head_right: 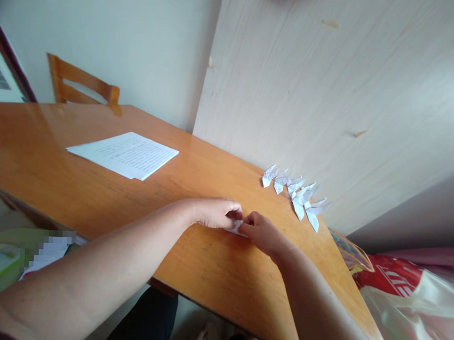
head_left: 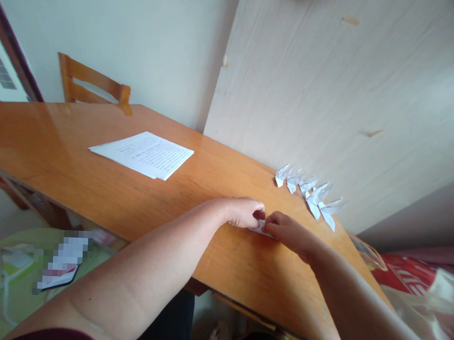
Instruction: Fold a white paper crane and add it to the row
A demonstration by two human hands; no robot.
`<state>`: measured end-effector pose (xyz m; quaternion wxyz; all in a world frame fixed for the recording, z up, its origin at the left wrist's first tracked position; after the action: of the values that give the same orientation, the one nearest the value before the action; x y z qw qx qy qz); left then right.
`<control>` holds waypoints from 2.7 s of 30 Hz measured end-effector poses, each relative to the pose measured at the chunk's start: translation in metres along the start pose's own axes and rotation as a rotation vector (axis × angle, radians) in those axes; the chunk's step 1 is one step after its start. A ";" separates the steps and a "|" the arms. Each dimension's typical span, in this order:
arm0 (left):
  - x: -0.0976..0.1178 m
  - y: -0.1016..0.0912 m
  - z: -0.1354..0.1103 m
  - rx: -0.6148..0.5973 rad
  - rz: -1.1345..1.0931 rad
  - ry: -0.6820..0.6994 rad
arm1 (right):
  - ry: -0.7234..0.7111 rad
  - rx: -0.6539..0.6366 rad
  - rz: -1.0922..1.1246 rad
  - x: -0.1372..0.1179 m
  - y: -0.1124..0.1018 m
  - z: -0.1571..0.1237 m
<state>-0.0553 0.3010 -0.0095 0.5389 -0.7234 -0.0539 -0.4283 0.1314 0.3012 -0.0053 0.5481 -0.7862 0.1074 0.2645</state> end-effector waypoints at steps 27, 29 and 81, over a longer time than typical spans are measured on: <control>0.000 0.003 0.002 0.015 0.111 -0.026 | 0.064 -0.069 -0.139 0.026 -0.023 0.011; 0.000 0.003 0.002 0.025 0.105 -0.034 | 0.076 -0.064 -0.142 0.028 -0.026 0.010; -0.007 0.012 0.002 0.212 0.116 0.027 | -0.048 0.523 0.641 0.079 -0.035 0.011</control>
<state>-0.0523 0.3005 -0.0232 0.6368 -0.6585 -0.0497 -0.3979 0.2103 0.3337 -0.0219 0.6214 -0.5409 0.3977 0.4039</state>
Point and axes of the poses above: each hand's wrist, its own z-axis towards the middle knuckle, its own y-axis out of the palm, x = y × z, the point moved 1 cm from there along z, towards the middle knuckle, and after that the axes turned 3 degrees about -z, right-handed, at the moved point
